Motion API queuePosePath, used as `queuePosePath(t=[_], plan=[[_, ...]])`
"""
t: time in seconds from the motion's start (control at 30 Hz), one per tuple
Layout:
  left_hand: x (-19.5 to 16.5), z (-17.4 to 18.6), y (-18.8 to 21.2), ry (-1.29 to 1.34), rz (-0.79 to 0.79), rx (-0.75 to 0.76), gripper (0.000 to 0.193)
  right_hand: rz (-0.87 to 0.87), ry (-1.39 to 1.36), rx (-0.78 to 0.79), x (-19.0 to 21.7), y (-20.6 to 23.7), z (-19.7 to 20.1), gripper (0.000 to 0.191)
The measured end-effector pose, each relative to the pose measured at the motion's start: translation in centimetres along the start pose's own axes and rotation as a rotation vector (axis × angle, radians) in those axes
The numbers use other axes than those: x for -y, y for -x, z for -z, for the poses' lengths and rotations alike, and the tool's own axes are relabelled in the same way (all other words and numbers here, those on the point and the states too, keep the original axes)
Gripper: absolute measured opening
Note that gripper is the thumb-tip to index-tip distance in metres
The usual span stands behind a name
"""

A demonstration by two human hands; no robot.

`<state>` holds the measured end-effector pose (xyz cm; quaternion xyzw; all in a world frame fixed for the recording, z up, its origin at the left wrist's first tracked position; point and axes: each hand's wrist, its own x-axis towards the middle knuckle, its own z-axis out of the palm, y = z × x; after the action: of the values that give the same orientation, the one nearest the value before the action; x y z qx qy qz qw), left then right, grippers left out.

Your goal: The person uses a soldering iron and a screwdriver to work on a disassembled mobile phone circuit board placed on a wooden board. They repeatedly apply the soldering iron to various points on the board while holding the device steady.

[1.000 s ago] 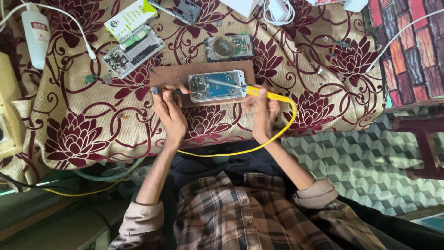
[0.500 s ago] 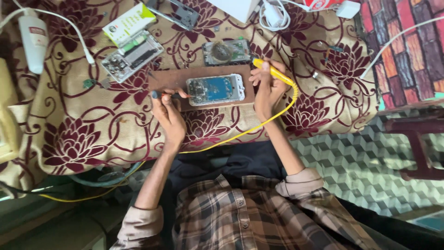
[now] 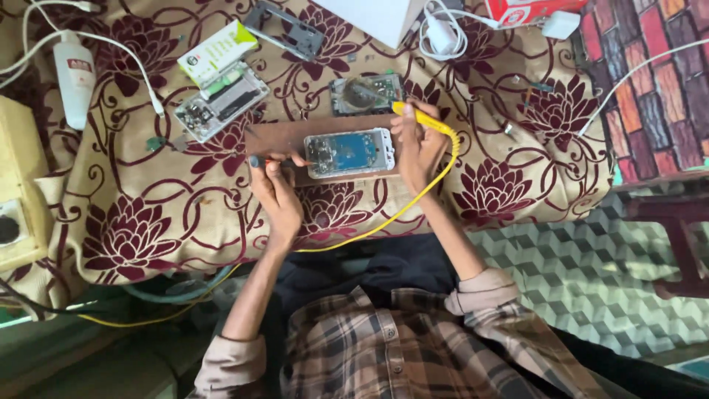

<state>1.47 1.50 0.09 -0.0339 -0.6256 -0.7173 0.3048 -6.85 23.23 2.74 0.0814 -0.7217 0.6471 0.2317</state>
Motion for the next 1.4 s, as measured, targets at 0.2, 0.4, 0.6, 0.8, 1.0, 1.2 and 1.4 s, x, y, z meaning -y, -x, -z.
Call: queuePosePath(t=[0.2, 0.4, 0.6, 0.8, 1.0, 1.2, 1.4], plan=[[0.1, -0.3, -0.2, 0.025, 0.013, -0.016, 0.025, 0.023, 0.098, 0.022, -0.2, -0.5, 0.3, 0.027], [0.3, -0.3, -0.4, 0.024, 0.009, -0.020, 0.025, 0.010, 0.059, -0.008, -0.2, -0.2, 0.0, 0.028], [0.3, -0.3, -0.3, -0.001, -0.010, -0.019, 0.025, 0.080, 0.125, 0.042, -0.6, -0.4, 0.3, 0.025], [0.2, -0.2, -0.4, -0.008, -0.008, -0.018, 0.024, 0.095, 0.139, 0.068, -1.6, -0.5, 0.5, 0.022], [0.4, -0.2, -0.6, 0.032, -0.001, -0.016, 0.023, 0.166, 0.062, -0.084, -1.6, 0.1, 0.5, 0.019], [0.7, -0.1, -0.5, -0.017, -0.036, -0.011, 0.023, 0.137, 0.024, -0.108, -0.8, 0.1, 0.1, 0.019], [0.7, -0.1, -0.5, 0.015, -0.022, -0.013, 0.022, 0.110, 0.107, -0.065, -0.1, -0.2, -0.1, 0.021]])
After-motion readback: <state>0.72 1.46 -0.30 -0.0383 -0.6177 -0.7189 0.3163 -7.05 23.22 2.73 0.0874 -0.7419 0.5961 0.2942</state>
